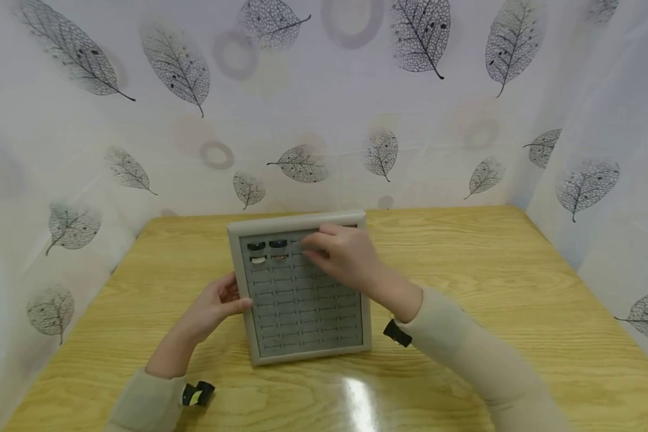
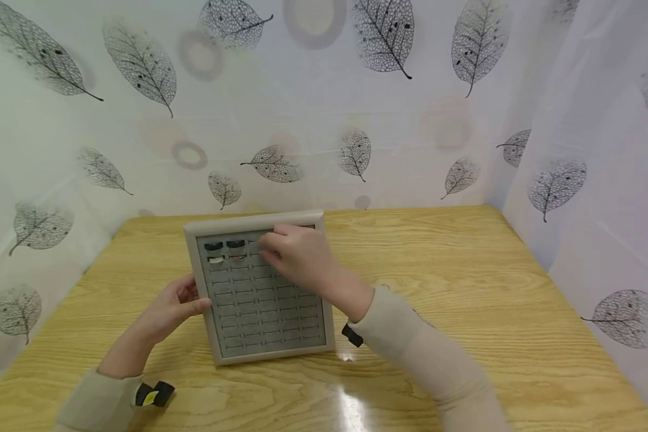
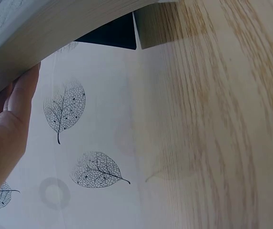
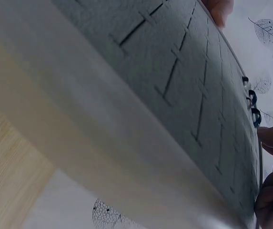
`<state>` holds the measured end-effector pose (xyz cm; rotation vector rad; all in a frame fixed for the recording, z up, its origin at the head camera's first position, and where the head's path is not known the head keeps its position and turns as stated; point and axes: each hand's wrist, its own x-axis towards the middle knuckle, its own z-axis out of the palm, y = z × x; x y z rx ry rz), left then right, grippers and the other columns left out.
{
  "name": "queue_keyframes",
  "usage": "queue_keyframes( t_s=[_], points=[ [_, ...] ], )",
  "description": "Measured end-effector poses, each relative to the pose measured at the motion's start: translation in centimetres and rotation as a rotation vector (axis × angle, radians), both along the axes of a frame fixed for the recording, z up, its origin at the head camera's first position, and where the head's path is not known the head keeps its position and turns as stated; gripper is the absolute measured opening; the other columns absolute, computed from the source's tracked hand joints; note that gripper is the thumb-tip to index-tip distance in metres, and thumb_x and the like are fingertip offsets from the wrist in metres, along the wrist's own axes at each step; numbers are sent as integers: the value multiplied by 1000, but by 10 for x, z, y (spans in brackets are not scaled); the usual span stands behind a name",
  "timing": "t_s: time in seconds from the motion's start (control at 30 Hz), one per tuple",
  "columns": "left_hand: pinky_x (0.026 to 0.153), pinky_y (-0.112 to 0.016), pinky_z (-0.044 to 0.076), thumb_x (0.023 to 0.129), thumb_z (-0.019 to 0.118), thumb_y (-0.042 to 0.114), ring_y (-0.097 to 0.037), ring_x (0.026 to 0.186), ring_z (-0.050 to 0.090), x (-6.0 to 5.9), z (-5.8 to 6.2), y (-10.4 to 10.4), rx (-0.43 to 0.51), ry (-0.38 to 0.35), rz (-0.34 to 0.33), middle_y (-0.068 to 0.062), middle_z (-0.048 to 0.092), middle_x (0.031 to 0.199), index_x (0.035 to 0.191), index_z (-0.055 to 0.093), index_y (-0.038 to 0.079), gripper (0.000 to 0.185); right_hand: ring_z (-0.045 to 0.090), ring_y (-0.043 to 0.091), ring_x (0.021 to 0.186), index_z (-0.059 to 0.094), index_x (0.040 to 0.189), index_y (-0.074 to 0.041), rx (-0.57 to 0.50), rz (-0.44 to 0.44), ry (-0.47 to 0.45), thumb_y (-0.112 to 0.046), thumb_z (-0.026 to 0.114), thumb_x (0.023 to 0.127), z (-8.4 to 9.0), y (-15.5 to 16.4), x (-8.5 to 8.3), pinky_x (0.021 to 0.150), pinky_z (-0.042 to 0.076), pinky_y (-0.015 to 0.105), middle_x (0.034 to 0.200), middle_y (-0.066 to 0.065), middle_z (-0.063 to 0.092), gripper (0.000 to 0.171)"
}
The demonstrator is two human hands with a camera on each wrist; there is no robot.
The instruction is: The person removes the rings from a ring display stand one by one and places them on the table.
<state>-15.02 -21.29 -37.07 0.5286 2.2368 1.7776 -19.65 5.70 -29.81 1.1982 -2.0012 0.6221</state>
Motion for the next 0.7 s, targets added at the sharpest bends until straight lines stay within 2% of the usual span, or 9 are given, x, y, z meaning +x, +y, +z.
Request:
queue_keyframes(
  t_s=[0.13,0.37,0.57,0.7],
  points=[
    [78,-30,46,86,58,8,-12,98,55,0,0,0,4,6,-3,-25,46,118,135,25,-6,60,51,8,55,70,82,-11,15,-6,16,-13,71,74,0,-11,0,46,38,19,69,-2,58,9],
    [78,-31,46,86,57,9,-13,99,54,0,1,0,17,-4,-13,-27,44,121,136,23,-5,62,53,9,55,70,86,-10,5,-18,65,-15,70,76,1,-26,-1,50,43,20,71,-2,60,11],
    [79,-31,46,86,57,10,-13,100,54,0,1,0,31,-13,-17,-27,42,123,136,22,-5,62,50,9,52,70,86,-9,48,-74,127,-17,68,78,0,-32,-1,47,42,21,67,-2,56,11],
    [79,-31,46,86,57,10,-13,101,54,0,0,0,21,-7,-10,-27,42,123,136,22,-5,62,48,8,50,69,85,-8,65,-70,156,-16,67,79,-2,-33,-2,45,41,20,65,-2,54,10]
  ],
)
